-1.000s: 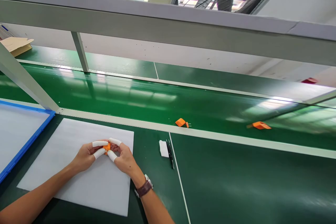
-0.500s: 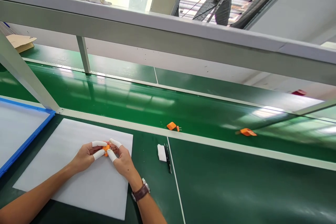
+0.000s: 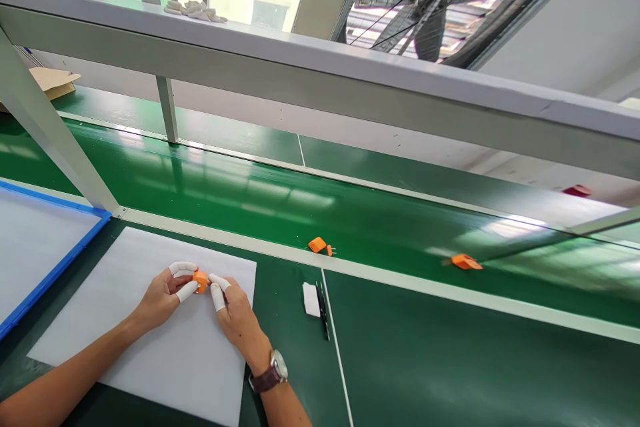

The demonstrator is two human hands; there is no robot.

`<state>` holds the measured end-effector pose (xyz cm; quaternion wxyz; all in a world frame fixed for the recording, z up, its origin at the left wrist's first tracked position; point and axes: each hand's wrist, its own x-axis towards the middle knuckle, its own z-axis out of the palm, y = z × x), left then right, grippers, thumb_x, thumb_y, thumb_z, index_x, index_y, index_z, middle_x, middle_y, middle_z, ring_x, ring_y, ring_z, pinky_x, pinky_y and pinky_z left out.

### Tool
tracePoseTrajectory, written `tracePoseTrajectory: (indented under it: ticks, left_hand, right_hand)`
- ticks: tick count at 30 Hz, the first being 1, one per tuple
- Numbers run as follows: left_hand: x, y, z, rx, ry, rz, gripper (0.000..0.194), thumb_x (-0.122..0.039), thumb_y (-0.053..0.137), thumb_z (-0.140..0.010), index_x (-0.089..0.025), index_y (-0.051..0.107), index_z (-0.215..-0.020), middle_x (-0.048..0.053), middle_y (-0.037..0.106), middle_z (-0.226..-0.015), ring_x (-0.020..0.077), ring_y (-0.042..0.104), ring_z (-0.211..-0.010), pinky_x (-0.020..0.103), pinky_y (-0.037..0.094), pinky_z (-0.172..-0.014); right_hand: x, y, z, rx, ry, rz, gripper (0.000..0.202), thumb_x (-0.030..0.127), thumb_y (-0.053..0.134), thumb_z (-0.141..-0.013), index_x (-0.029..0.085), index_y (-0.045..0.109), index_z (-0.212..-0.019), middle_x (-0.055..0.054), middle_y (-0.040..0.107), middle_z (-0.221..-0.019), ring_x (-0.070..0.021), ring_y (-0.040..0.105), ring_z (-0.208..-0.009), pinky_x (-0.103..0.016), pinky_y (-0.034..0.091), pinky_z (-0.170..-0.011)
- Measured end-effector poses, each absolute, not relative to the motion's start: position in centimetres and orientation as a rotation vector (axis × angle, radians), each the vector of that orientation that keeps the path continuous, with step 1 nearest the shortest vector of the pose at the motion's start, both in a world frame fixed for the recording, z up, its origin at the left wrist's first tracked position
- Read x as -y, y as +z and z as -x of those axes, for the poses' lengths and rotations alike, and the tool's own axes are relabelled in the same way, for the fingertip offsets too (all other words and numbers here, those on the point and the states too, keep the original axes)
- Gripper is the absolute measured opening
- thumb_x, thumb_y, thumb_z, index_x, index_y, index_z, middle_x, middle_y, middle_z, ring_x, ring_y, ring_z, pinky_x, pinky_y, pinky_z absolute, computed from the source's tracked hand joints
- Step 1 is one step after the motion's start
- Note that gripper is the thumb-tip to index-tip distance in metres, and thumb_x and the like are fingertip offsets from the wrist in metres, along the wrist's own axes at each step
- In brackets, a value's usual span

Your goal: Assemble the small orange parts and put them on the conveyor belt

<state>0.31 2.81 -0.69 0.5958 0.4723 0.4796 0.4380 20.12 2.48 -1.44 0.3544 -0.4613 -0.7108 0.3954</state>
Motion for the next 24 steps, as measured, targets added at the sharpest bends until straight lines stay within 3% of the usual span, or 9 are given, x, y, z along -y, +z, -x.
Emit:
tracePoseTrajectory:
  ticks: [7, 15, 21, 24]
  left_hand:
    - [-2.83, -1.35, 0.01, -1.169, 0.982, -1.059, 0.033, -0.038, 0.073, -0.083, -0.019, 0.063, -0.108, 0.010, 0.072, -0.120, 0.0272, 0.070, -0.111, 0.041, 0.058, -0.096]
    - [-2.96, -1.27, 0.20, -1.181, 0.986, -1.101, 0.031, -0.038, 0.074, -0.081, -0.020, 0.066, -0.105, 0.009, 0.069, -0.126, 0.0262, 0.069, -0.111, 0.042, 0.058, -0.099]
    - [-2.79, -1.13, 0.00, -1.133, 0.972, -1.101, 0.028, -0.037, 0.074, -0.083, -0.020, 0.066, -0.104, 0.010, 0.068, -0.127, 0.0272, 0.068, -0.114, 0.043, 0.056, -0.101]
    - [-2.61, -1.21, -0.21, -1.100, 0.984, -1.115, 0.026, -0.037, 0.074, -0.082, -0.020, 0.068, -0.100, 0.009, 0.069, -0.126, 0.0274, 0.069, -0.111, 0.043, 0.057, -0.100]
  right_hand:
    - [-2.98, -1.04, -20.87, 1.773, 1.090, 1.305, 0.031, 0.036, 0.047, -0.101, 0.025, 0.071, -0.117, -0.007, 0.074, -0.116, -0.0251, 0.068, -0.109, -0.043, 0.054, -0.099]
    - [-3.46, -0.79, -21.17, 1.710, 1.211, 1.378, 0.036, 0.042, 0.044, -0.100, 0.025, 0.074, -0.108, -0.005, 0.076, -0.094, -0.0228, 0.071, -0.081, -0.038, 0.059, -0.077]
    - [-3.18, -1.07, -21.16, 1.583, 1.344, 1.291, 0.034, 0.041, 0.057, -0.093, 0.026, 0.070, -0.120, -0.006, 0.075, -0.112, -0.0253, 0.070, -0.102, -0.043, 0.056, -0.094]
    - [-2.84, -0.89, -20.92, 1.540, 1.386, 1.249, 0.040, 0.039, 0.068, -0.086, 0.025, 0.067, -0.124, -0.005, 0.075, -0.106, -0.0242, 0.070, -0.097, -0.043, 0.056, -0.093]
